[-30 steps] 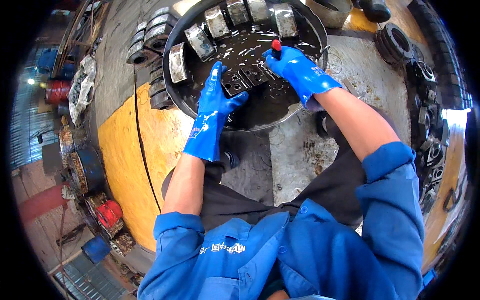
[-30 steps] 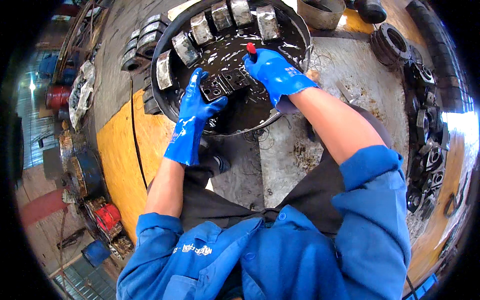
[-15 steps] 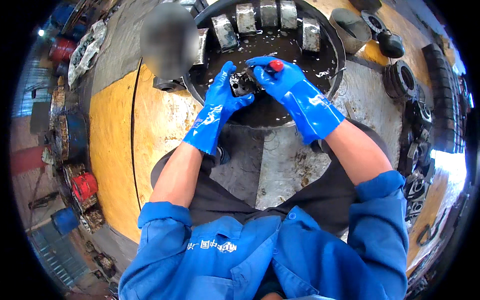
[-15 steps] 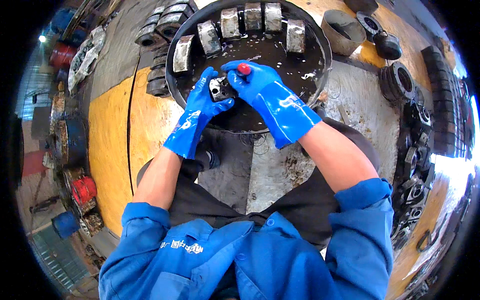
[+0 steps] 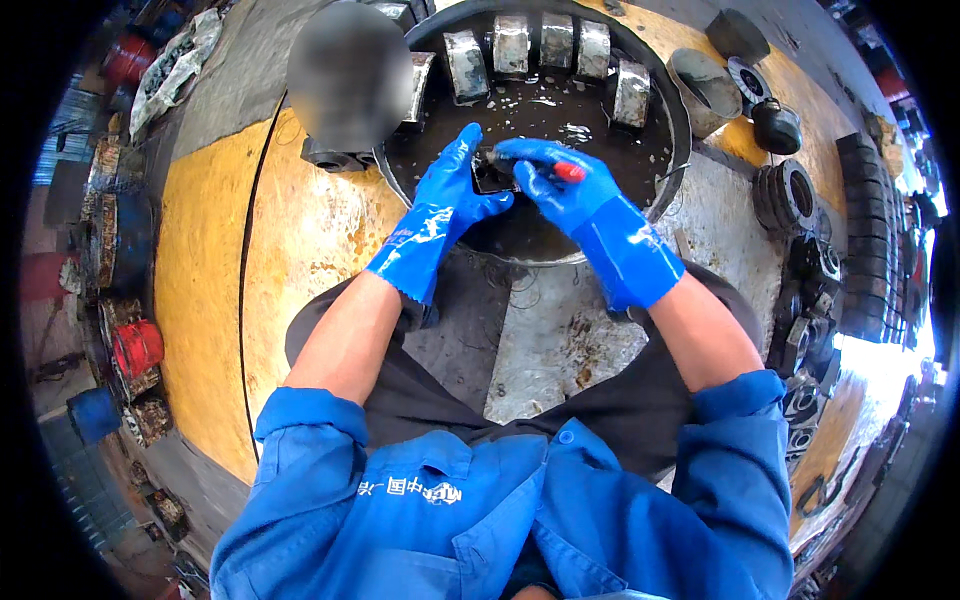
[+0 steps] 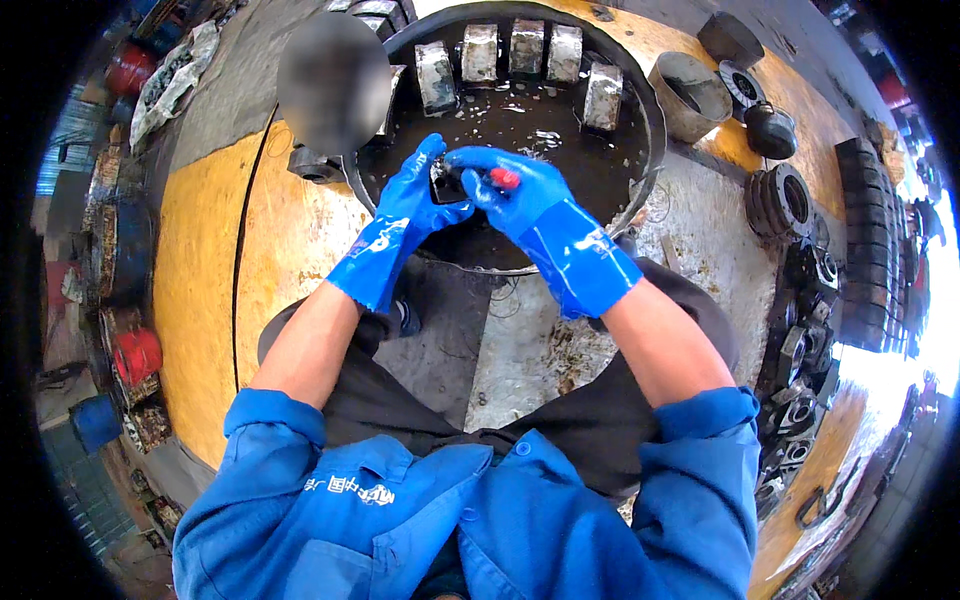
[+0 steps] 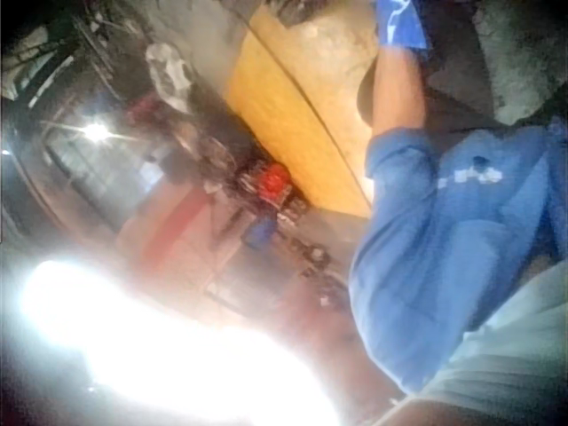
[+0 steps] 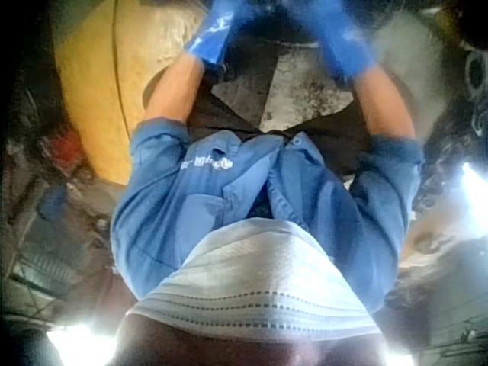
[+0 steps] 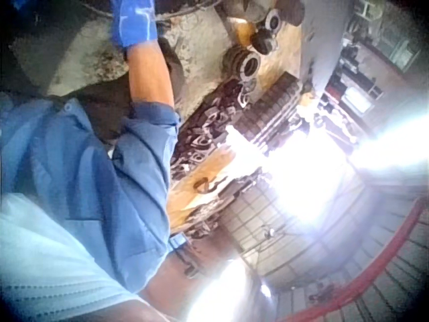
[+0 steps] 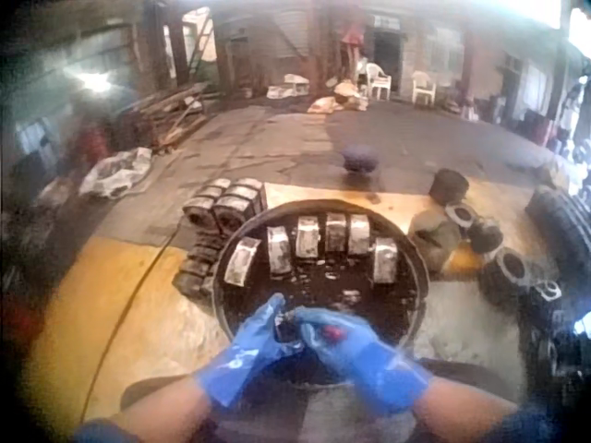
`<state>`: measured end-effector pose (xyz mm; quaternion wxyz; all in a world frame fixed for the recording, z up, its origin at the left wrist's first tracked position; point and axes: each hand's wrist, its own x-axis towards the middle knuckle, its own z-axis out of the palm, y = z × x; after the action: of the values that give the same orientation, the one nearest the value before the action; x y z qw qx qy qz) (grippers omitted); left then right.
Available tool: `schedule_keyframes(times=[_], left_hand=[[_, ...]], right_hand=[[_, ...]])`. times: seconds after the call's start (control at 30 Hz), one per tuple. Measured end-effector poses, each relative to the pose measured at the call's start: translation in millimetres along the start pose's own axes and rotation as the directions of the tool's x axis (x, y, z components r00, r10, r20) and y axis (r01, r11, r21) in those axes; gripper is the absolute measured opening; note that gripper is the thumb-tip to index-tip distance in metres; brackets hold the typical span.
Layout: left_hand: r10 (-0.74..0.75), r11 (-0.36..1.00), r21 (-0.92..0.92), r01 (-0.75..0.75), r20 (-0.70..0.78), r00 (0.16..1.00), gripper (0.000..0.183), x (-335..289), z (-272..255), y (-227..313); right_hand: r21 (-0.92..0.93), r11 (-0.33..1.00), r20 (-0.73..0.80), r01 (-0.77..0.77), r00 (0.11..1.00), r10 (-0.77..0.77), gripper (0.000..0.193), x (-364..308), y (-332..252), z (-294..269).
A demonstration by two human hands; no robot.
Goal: The person cleans various metal mechanical components by dipping them into a basin of dark fluid and using a brush to scrub the surfaces while wearing blue protective gloves.
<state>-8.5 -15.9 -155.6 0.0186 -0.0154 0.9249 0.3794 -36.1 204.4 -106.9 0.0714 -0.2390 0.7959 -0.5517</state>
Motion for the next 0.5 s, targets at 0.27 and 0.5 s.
schedule_keyframes(times=[0.27, 0.5], left_hand=[[-0.015, 0.999, -0.033, 0.016, 0.027, 1.000, 0.118, -3, -6, 10], [-0.024, 1.000, -0.013, 0.024, 0.022, 0.999, 0.122, 3, 0, 12]], right_hand=[[-0.062, 0.998, -0.008, 0.010, 1.000, -0.011, 0.028, -4, -6, 6], [-0.079, 0.988, -0.086, -0.130, 0.989, 0.123, 0.028, 8, -6, -7]])
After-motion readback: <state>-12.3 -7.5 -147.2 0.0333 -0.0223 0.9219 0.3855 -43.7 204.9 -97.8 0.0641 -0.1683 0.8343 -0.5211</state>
